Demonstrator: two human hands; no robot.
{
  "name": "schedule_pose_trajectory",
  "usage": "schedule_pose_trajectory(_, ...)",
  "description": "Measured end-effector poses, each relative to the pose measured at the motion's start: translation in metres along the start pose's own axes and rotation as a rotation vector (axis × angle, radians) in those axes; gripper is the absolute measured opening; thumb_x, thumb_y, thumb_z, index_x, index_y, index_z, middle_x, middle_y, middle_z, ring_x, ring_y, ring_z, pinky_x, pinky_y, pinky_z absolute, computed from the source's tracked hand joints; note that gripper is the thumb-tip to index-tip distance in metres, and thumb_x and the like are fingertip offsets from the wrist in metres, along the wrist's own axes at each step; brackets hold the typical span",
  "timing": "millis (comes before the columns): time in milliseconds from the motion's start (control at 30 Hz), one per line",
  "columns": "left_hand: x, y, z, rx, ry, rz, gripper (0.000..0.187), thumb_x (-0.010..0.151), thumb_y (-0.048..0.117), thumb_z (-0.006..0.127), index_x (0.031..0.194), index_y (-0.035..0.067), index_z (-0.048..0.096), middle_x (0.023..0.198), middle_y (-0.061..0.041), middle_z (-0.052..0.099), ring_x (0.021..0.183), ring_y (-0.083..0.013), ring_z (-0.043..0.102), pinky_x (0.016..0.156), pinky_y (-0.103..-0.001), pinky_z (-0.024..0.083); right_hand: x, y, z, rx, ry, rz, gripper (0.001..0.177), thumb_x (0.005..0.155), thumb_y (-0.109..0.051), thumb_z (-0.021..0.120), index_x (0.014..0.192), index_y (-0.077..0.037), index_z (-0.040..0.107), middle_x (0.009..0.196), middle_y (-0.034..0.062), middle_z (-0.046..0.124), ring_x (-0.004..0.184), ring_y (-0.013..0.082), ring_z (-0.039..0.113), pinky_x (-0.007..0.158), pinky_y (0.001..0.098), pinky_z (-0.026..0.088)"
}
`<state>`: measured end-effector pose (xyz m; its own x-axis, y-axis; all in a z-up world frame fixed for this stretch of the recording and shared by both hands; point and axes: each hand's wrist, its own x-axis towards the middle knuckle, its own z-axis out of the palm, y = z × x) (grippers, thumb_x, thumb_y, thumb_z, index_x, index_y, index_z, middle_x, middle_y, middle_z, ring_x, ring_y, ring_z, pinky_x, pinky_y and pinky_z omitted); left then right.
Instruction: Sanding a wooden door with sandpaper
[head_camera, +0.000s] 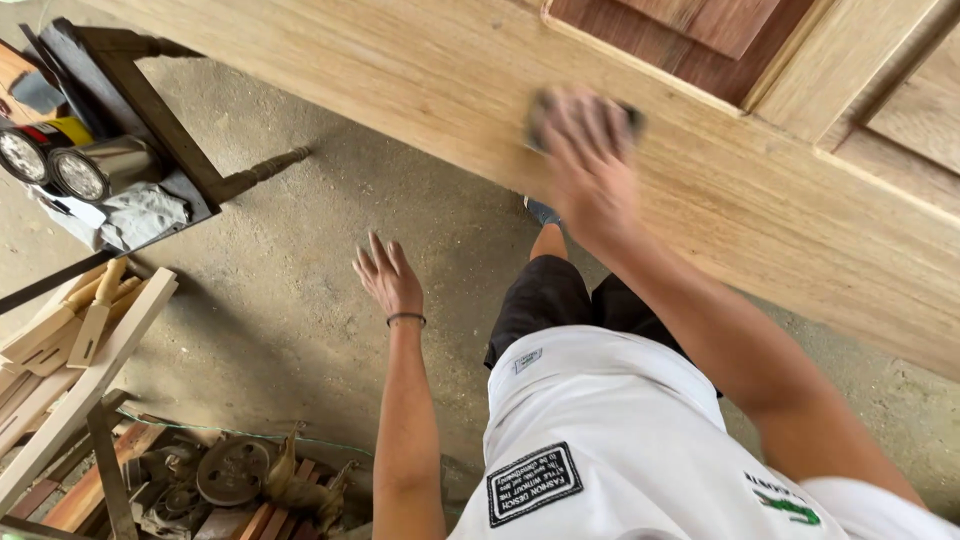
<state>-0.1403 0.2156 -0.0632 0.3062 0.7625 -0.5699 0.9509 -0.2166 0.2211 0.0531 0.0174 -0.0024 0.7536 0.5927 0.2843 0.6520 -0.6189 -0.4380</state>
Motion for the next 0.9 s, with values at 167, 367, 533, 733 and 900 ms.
schedule_pose_trajectory(167,0.012,0.061,-0.028,-0.2,0.09,0.363,0.063,0.083,0.055,0.014,0.132,0.015,0.019,0.139,-0.013,0.01,0.129,-0.0275,0.0,0.102,-0.047,0.006,0.034,-0.019,0.011,0.076,-0.34,-0.105,0.053,0.08,0.013,0.057,0.128,0.002,0.037,0.133,0.0164,0.029,0.124,0.0298,0.023,0.103,0.0453,0.013)
schedule_pose_trajectory(367,0.029,0.042,-0.027,-0.344,0.118,0.295,0.063,0.082,0.058,0.02,0.131,0.019,0.024,0.139,-0.012,0.012,0.13,-0.0282,0.004,0.101,-0.046,0.018,-0.158,0.054,-0.101,-0.331,-0.636,0.3,0.057,0.052,0.015,0.035,0.103,-0.007,0.049,0.106,0.0096,0.048,0.1,0.0256,0.042,0.094,0.0338,0.03)
schedule_pose_trajectory(533,0.025,0.036,-0.035,-0.356,0.146,0.218,0.062,0.083,0.054,0.02,0.131,0.016,0.022,0.138,-0.015,0.01,0.128,-0.03,0.014,0.097,-0.046,0.024,-0.162,0.048,-0.091,-0.212,-0.56,0.289,0.037,0.072,0.01,0.038,0.104,-0.004,0.048,0.107,0.0139,0.042,0.104,0.0308,0.035,0.092,0.0388,0.021)
schedule_pose_trajectory(733,0.029,0.071,-0.043,-0.49,0.247,0.385,0.058,0.086,0.05,0.022,0.13,0.013,0.023,0.138,-0.017,0.01,0.129,-0.0291,0.012,0.098,-0.044,0.029,0.016,-0.022,0.0,0.044,-0.278,-0.253,0.047,0.074,0.009,0.055,0.119,0.002,0.048,0.126,0.014,0.044,0.12,0.0283,0.036,0.101,0.0477,0.019)
schedule_pose_trajectory(900,0.05,0.127,-0.04,-0.405,0.333,0.597,0.046,0.092,0.04,0.026,0.133,0.018,0.023,0.141,-0.008,0.003,0.132,-0.0245,0.0,0.105,-0.049,0.014,0.079,-0.034,0.048,0.063,-0.401,-0.3,0.052,0.082,-0.002,0.053,0.13,0.0,0.033,0.137,0.0126,0.025,0.127,0.0273,0.015,0.102,0.0474,0.006)
